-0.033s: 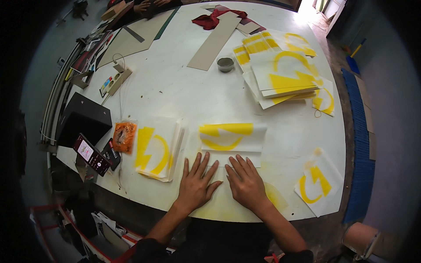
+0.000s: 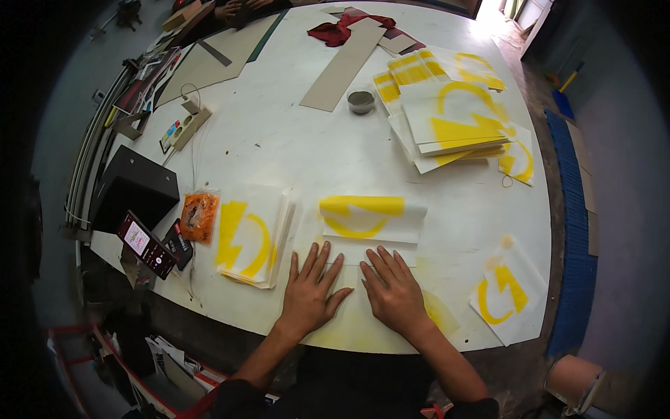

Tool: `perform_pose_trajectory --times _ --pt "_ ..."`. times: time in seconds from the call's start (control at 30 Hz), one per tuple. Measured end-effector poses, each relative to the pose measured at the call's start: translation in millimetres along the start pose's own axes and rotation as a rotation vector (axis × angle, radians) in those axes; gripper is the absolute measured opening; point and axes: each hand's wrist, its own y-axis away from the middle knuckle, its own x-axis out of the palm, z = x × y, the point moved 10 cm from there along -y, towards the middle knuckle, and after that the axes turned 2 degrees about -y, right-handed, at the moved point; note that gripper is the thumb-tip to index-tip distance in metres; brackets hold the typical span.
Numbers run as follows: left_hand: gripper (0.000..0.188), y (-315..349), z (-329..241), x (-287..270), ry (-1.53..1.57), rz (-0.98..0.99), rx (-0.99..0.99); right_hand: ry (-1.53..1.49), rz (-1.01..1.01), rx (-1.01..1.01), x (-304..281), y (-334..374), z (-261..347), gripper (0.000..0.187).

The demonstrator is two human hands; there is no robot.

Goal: The person repeatedly peels a yellow lightning-bolt sticker from its backing paper and places it on a worktable. The action is performed one at a time in a repetitive loop without visible final stacking or packaging.

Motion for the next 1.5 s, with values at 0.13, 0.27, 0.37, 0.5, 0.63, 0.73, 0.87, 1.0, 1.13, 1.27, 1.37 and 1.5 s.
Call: perform_pose_trajectory --times 0.13,0.27,0.37,0.5,0.63,0.73,0.87,1.0,1.13,1.27,1.37,1.5 --pt "0.069 8.0 10.3 -1.3 0.023 -0.025 -0.032 -0.016 0.008 0.003 1.1 0.7 1.3 0.036" --pt "0.07 6.0 11.5 -4.7 0.038 -0.034 -0.049 -0.006 0.023 0.02 3.0 -1.1 2.3 0.037" --pt "0.07 9.2 7.6 -2.9 0.015 -0.03 -0.047 0.001 0.023 0.019 -0.1 0.2 1.7 0.038" --pt "0.07 7.1 10.6 -6.0 0.006 -0.042 -0.037 0.051 0.028 0.024 2.6 -4.0 7.5 0.04" --pt "0.072 7.5 11.3 -5.6 0.016 -0.046 -0.039 0.009 0.043 0.001 9.9 -10.1 16.1 0.042" --pt "0.075 7.5 9.2 -12.1 -0.077 -0.046 -0.066 0.015 0.053 0.002 11.8 -7.3 12.8 0.043" --pt "0.078 11.7 17.0 -15.6 -0.017 -0.09 -0.148 0.019 0.065 -0.001 12.4 -5.3 11.8 0.044" --pt "0.075 13.9 13.5 -6.2 0.036 -0.103 -0.047 0.027 0.058 -0.005 13.0 -6.8 14.3 0.044" --pt "0.069 13.8 7.3 0.6 0.02 -0.043 0.031 0.037 0.048 -0.007 9.8 -5.5 19.1 0.042" --pt "0.067 27.5 -14.4 1.4 0.065 0.033 0.043 -0.062 -0.034 0.024 -3.9 -2.5 26.2 0.04" --pt "0.065 38.0 -29.9 7.1 0.044 0.067 0.019 -0.029 -0.011 -0.014 -4.9 -24.0 31.1 0.046" --pt "0.064 39.5 -36.7 6.6 0.039 0.041 -0.002 0.131 0.259 0.053 31.2 -53.1 -7.1 0.063"
